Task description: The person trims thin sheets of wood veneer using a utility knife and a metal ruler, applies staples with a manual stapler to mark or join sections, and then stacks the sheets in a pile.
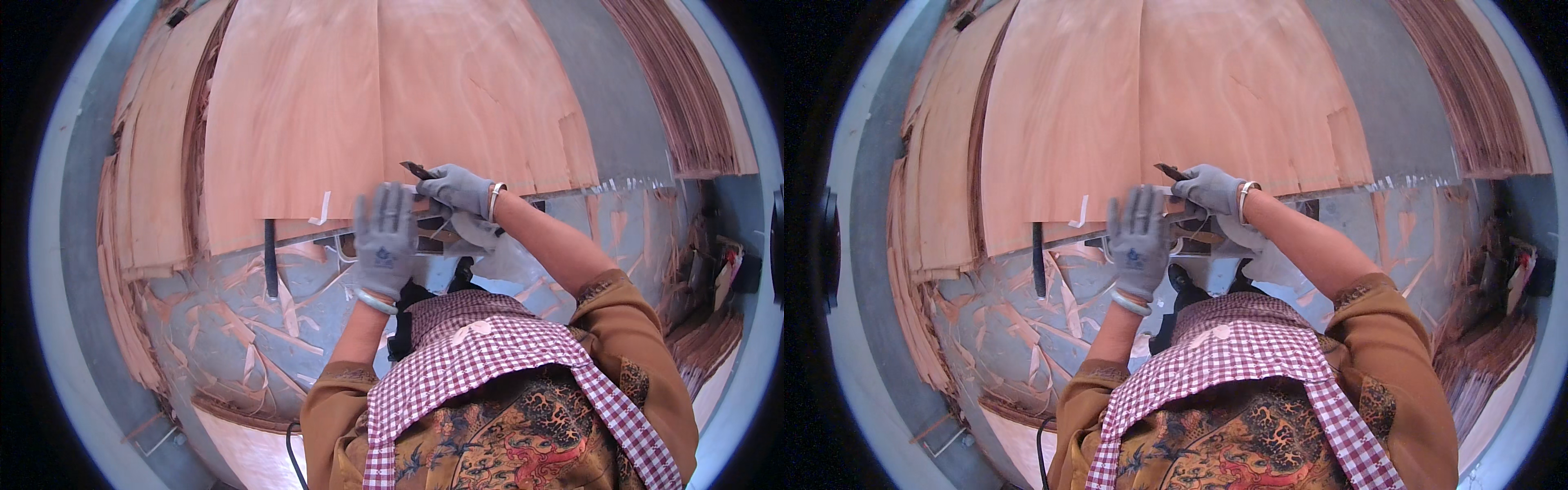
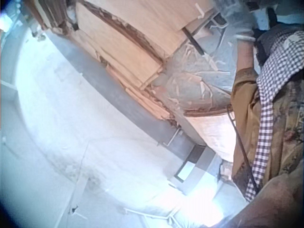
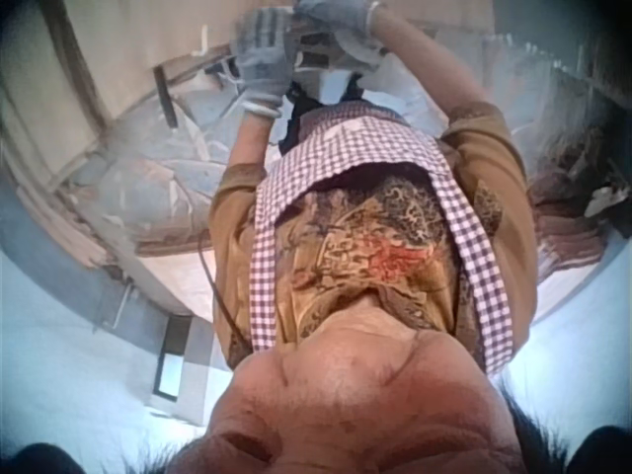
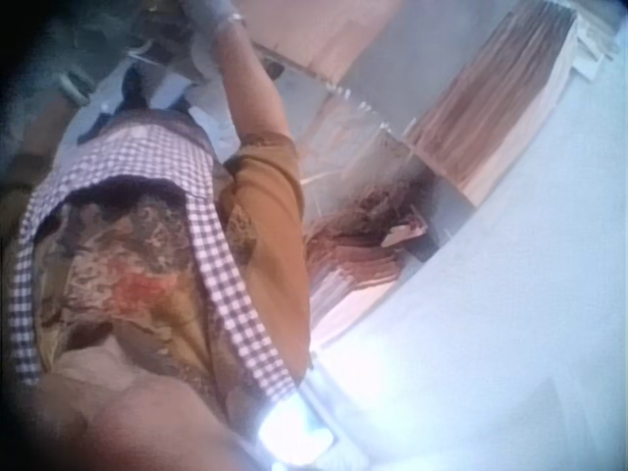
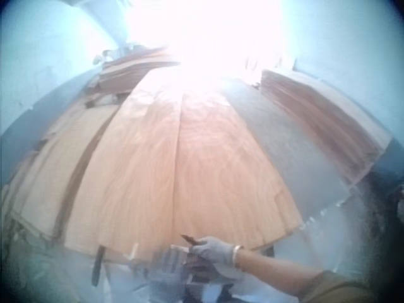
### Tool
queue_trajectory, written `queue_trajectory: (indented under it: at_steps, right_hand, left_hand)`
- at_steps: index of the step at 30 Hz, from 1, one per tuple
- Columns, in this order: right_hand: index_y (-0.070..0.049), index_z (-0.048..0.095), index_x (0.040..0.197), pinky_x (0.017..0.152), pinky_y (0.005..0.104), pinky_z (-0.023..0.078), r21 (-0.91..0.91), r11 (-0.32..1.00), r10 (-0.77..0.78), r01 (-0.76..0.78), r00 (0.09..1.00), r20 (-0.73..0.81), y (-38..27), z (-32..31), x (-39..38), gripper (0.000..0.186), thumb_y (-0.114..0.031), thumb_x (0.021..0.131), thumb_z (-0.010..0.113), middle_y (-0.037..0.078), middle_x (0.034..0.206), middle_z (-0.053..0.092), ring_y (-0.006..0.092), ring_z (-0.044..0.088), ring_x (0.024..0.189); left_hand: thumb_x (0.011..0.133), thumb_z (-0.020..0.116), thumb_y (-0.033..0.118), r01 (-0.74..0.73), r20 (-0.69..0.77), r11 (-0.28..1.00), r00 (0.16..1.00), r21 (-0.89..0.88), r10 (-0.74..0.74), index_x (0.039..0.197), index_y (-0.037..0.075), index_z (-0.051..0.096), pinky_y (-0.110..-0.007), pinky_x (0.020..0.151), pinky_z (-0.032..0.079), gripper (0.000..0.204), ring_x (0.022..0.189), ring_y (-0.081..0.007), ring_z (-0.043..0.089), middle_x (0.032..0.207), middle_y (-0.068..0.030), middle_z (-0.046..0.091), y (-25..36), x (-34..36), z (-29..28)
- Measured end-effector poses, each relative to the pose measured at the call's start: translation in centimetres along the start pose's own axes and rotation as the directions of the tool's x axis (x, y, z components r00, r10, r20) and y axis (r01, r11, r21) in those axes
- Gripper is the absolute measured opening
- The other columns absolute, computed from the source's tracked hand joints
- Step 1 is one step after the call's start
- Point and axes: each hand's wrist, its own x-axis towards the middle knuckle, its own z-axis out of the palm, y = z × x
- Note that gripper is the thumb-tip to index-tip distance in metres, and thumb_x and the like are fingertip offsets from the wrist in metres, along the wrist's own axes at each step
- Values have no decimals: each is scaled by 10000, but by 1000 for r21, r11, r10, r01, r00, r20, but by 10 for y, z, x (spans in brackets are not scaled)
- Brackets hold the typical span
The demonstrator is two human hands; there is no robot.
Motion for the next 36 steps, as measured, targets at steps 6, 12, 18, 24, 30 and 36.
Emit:
queue_trajectory:
  at_steps: [6, 12, 18, 24, 30, 36]
  right_hand:
    - [-25, 597, 864, 483, 266, 426, -398, 917, -11, -11, 999, -53, -15, -7, -17, 170, -191, 857, 563, 27, 681, 584, 98, 535, 544]
    - [-45, 548, 908, 650, 413, 475, -876, 436, -439, 207, 899, -7, -8, -24, -45, 152, -155, 803, 552, 186, 839, 624, 351, 612, 763]
    - [-80, 550, 845, 626, 412, 492, -974, 60, -494, 217, 854, 160, 13, -27, -50, 76, -116, 782, 528, 138, 778, 617, 312, 630, 730]
    - [-82, 553, 871, 651, 411, 494, -962, 109, -503, 248, 849, 162, 12, -30, -47, 99, -111, 780, 524, 130, 802, 621, 323, 631, 764]
    - [-71, 574, 814, 625, 439, 473, -916, 309, -543, 257, 838, 52, 21, -19, -63, 125, -191, 781, 563, 164, 737, 612, 356, 612, 714]
    - [-36, 585, 894, 653, 370, 481, -701, 638, -542, 319, 832, -115, 54, -31, -99, 197, -213, 809, 606, 162, 768, 621, 300, 618, 696]
  left_hand:
    - [806, 561, 216, 38, 96, 999, 995, -6, -37, 1209, -2, 509, -463, 1080, 238, 461, 1171, -250, 493, 1205, -131, 554, -2, -1, 20]
    - [804, 557, 203, 23, 58, 1000, 998, 1, -23, 1202, -3, 513, -462, 1079, 244, 451, 1168, -253, 494, 1197, -129, 559, -1, -3, 25]
    - [815, 546, 221, 5, 94, 999, 996, 50, -9, 1242, 14, 488, -467, 1065, 250, 478, 1197, -258, 464, 1236, -141, 529, 1, 0, 25]
    - [773, 581, 321, 7, 267, 1000, 963, 24, -13, 1299, 125, 456, -511, 1044, 224, 575, 1186, -288, 433, 1244, -134, 498, 2, 10, 8]
    - [736, 618, 308, -59, 282, 996, 959, 65, 39, 1311, 204, 437, -525, 1023, 246, 612, 1140, -269, 432, 1163, -98, 489, 0, 15, 17]
    - [724, 617, 249, -46, 250, 999, 967, 24, 39, 1234, 153, 506, -528, 1006, 256, 530, 1151, -290, 418, 1191, -107, 477, 6, 15, 3]
